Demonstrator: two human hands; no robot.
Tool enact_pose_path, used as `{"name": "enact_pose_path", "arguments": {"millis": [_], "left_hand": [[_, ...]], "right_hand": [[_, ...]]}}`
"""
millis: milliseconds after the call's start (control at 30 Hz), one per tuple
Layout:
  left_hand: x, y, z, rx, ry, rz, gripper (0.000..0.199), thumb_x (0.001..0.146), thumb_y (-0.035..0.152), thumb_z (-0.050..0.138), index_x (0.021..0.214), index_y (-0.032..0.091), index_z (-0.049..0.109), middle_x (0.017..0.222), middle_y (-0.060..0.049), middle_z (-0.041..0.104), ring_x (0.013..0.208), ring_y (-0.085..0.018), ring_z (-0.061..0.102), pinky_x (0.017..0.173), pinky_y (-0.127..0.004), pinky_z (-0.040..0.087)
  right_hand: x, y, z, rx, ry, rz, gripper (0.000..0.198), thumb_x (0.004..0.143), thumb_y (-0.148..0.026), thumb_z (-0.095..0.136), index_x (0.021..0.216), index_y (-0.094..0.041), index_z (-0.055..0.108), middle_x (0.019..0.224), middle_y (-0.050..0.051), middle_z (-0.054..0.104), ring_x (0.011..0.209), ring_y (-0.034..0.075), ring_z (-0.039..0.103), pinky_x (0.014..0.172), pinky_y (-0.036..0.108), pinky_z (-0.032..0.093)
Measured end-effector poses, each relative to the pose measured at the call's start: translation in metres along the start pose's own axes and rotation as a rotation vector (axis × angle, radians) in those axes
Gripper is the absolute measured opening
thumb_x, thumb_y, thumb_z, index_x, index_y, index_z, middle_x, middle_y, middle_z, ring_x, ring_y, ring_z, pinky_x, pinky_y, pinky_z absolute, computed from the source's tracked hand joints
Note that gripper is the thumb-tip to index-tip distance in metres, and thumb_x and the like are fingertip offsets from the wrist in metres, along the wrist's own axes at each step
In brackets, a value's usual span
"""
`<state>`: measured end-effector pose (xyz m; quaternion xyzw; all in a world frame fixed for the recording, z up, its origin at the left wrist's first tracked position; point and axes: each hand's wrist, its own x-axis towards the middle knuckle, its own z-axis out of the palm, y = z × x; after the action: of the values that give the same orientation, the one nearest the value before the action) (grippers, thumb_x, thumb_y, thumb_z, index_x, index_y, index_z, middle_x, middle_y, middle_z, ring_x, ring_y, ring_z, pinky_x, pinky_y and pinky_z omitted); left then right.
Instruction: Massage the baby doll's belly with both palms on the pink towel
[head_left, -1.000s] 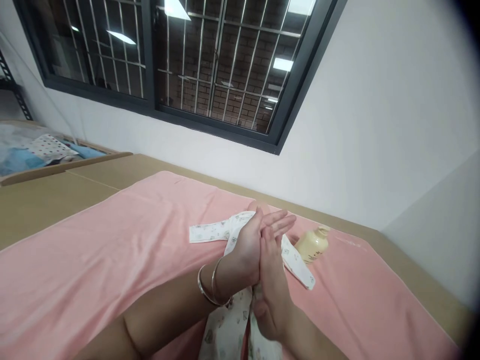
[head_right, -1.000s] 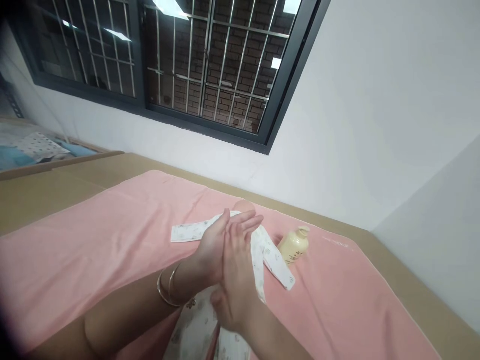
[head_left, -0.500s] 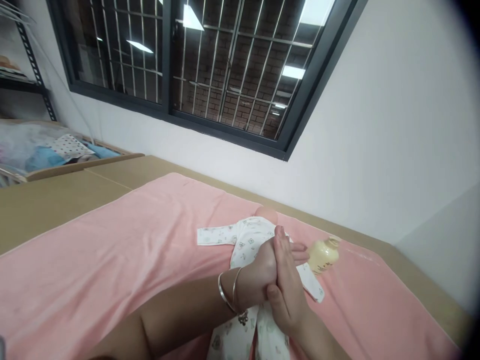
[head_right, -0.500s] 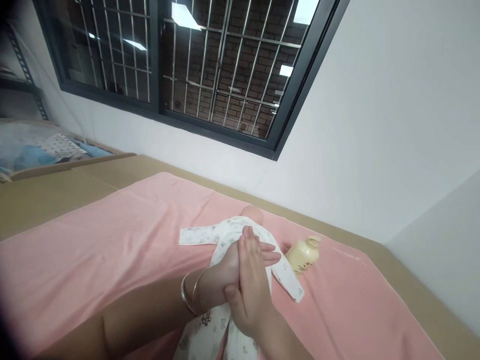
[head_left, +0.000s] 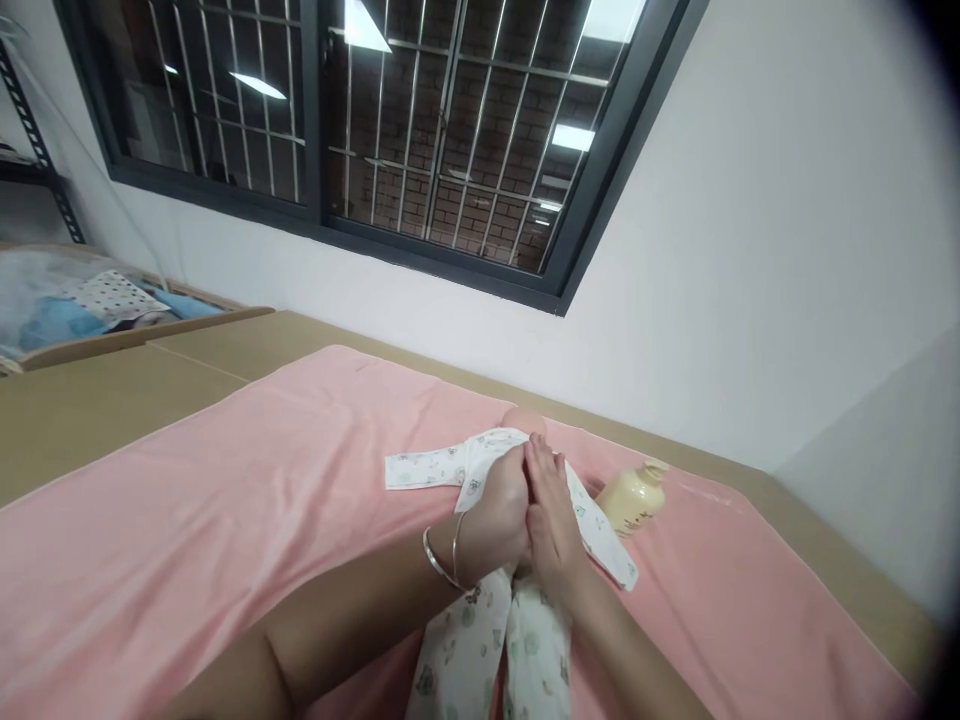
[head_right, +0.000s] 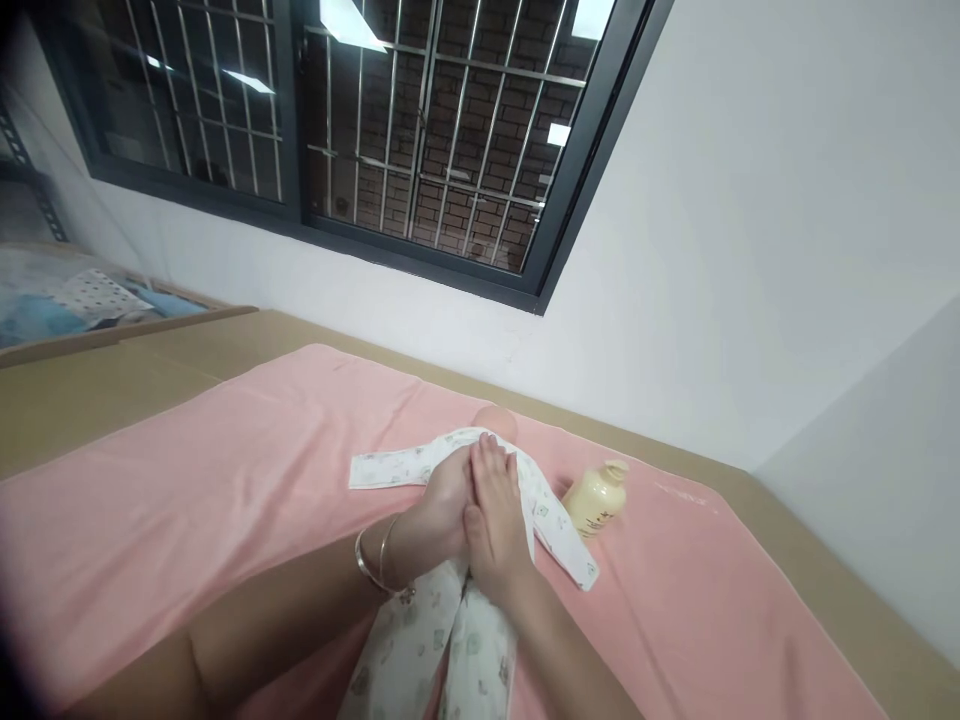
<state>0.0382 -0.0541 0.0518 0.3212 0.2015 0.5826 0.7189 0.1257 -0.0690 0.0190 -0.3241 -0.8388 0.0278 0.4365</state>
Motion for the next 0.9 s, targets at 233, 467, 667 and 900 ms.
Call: {"name": "enact_pose_path", "arguments": {"millis": [233, 467, 667, 900], "left_hand": [[0.052, 0.018, -0.046, 0.307, 0.420, 0.346, 0.024, 0.086, 0.025, 0.045, 0.096, 0.015, 0.065, 0.119, -0.013, 0.068, 0.117, -0.022, 0.061, 0.106, -0.037, 0.044], [0.065, -0.011, -0.100, 1.013, 0.158, 0.546, 0.033, 0.096, 0.036, 0.041, 0.105, 0.018, 0.068, 0.113, -0.009, 0.071, 0.111, -0.021, 0.063, 0.104, -0.036, 0.044], [0.069, -0.016, -0.106, 1.232, 0.113, 0.588, 0.033, 0.096, 0.028, 0.040, 0.110, 0.017, 0.067, 0.122, -0.011, 0.067, 0.118, -0.022, 0.058, 0.111, -0.039, 0.037], [0.072, -0.017, -0.110, 1.288, 0.142, 0.568, 0.036, 0.097, 0.028, 0.035, 0.110, 0.019, 0.067, 0.119, -0.008, 0.068, 0.116, -0.021, 0.059, 0.109, -0.038, 0.040]], "right_hand": [[0.001, 0.041, 0.027, -0.057, -0.226, 0.137, 0.050, 0.098, -0.037, 0.041, 0.145, -0.020, 0.043, 0.148, 0.011, 0.044, 0.142, 0.026, 0.033, 0.117, 0.057, 0.023], [0.005, 0.078, 0.019, -0.002, -0.225, 0.177, 0.038, 0.096, -0.038, 0.045, 0.129, -0.029, 0.061, 0.141, 0.005, 0.053, 0.140, 0.024, 0.038, 0.117, 0.056, 0.022], [-0.002, 0.102, 0.023, -0.193, -0.138, 0.514, 0.061, 0.098, -0.046, 0.034, 0.144, -0.007, 0.042, 0.151, 0.019, 0.037, 0.144, 0.029, 0.029, 0.118, 0.054, 0.019], [-0.005, 0.049, 0.034, -0.241, -0.204, 0.335, 0.051, 0.093, -0.028, 0.044, 0.142, -0.014, 0.047, 0.154, 0.013, 0.034, 0.147, 0.031, 0.020, 0.118, 0.057, 0.016]]}}
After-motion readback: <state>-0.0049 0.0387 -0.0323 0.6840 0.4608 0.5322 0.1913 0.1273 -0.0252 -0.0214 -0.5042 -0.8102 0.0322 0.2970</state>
